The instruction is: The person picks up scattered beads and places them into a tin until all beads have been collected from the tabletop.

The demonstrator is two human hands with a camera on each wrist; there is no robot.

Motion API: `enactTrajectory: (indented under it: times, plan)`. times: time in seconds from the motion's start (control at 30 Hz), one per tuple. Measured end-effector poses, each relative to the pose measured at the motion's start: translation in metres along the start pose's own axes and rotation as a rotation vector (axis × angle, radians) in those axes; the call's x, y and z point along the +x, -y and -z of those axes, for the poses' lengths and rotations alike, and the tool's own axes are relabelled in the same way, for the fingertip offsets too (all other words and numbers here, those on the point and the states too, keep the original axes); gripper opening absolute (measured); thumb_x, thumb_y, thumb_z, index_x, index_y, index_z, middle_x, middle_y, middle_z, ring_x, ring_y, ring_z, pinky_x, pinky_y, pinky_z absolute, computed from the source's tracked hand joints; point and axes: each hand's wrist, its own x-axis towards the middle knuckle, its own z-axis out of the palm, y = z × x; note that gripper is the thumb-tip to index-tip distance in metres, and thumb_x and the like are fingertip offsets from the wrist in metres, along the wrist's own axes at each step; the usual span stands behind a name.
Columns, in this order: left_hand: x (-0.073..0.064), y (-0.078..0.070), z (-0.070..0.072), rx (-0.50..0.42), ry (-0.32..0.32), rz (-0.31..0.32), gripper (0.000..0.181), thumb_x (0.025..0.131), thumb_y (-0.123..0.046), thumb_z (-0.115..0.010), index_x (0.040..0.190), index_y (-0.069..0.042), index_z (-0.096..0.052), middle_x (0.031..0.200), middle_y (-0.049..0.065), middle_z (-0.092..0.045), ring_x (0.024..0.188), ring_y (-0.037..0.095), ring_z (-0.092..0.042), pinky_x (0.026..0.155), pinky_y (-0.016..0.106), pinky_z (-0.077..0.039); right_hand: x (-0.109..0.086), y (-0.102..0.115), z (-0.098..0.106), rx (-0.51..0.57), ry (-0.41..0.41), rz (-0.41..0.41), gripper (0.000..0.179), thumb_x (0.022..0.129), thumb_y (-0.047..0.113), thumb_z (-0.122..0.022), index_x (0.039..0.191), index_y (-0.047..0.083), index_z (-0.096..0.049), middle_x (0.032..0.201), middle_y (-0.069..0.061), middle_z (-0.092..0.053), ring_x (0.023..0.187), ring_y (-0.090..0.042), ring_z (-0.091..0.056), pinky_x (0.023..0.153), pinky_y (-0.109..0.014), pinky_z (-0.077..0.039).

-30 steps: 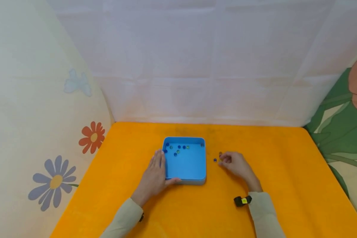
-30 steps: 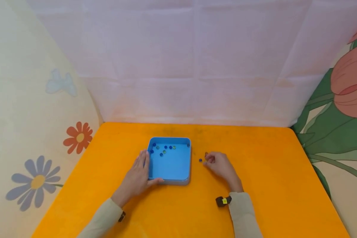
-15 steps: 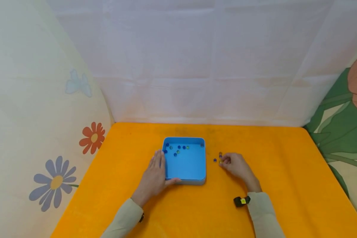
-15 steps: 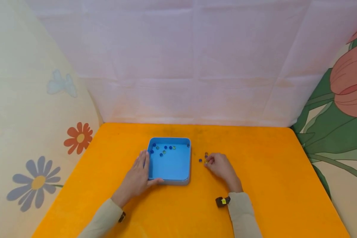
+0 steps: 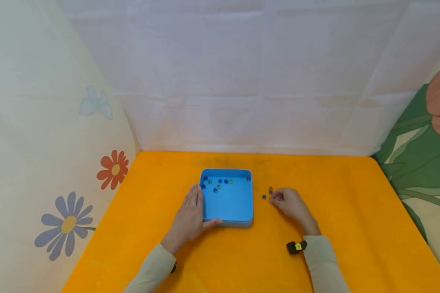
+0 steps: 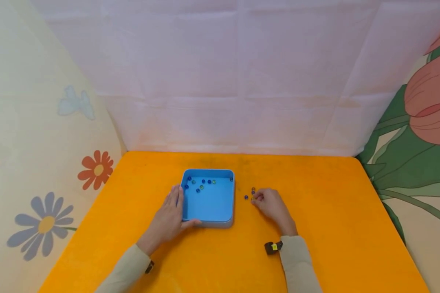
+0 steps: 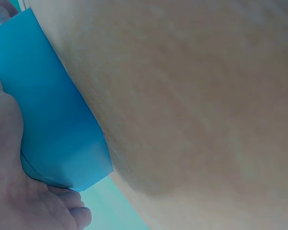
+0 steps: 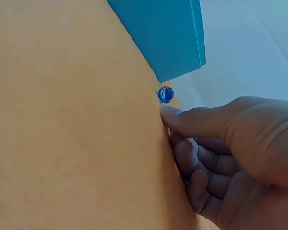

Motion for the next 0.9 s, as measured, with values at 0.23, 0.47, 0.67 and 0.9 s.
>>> enactTrajectory:
  times: [0.23, 0.47, 0.67, 0.9]
  plan:
    - [0.0012, 0.0014, -0.0026, 0.015, 0.000, 0.002, 0.129, 0.086, -0.087, -0.051, 0.165, 0.008, -0.012, 0.174, 0.029, -0.012, 0.163, 0.044, -0.019, 0.131, 0.055, -0.027, 0.0009, -0.0018, -0.0005, -0.016, 0.003, 0.001, 0.012, 0.101, 0.014, -0.071, 0.101, 0.004, -0.077, 0.085, -0.006, -0.071, 0.071, -0.016, -0.056, 0.067, -0.030, -0.050]
    - [0.0028, 0.0017, -0.0013, 0.017, 0.033, 0.012, 0.130, 0.086, -0.089, -0.048, 0.166, 0.007, -0.009, 0.175, 0.028, -0.009, 0.164, 0.044, -0.015, 0.132, 0.055, -0.025, 0.0002, -0.0010, -0.0012, -0.018, 0.001, 0.004, 0.012, 0.101, 0.013, -0.071, 0.100, 0.003, -0.077, 0.083, -0.006, -0.070, 0.070, -0.017, -0.055, 0.067, -0.030, -0.050]
    - [0.0022, 0.0019, -0.0003, 0.034, 0.037, 0.009, 0.131, 0.086, -0.091, -0.044, 0.166, 0.007, -0.009, 0.175, 0.028, -0.009, 0.164, 0.044, -0.017, 0.131, 0.055, -0.026, -0.0009, -0.0007, -0.0020, -0.023, -0.003, 0.016, 0.012, 0.101, 0.014, -0.071, 0.100, 0.003, -0.076, 0.084, -0.007, -0.070, 0.070, -0.017, -0.055, 0.067, -0.031, -0.050]
    - [0.0025, 0.0020, -0.0013, 0.044, 0.021, 0.005, 0.130, 0.086, -0.090, -0.047, 0.165, 0.007, -0.013, 0.175, 0.028, -0.013, 0.163, 0.044, -0.019, 0.130, 0.055, -0.028, -0.0001, 0.0011, 0.0002, -0.021, 0.015, 0.013, 0.012, 0.101, 0.015, -0.071, 0.100, 0.004, -0.076, 0.082, -0.006, -0.069, 0.070, -0.016, -0.056, 0.066, -0.028, -0.049]
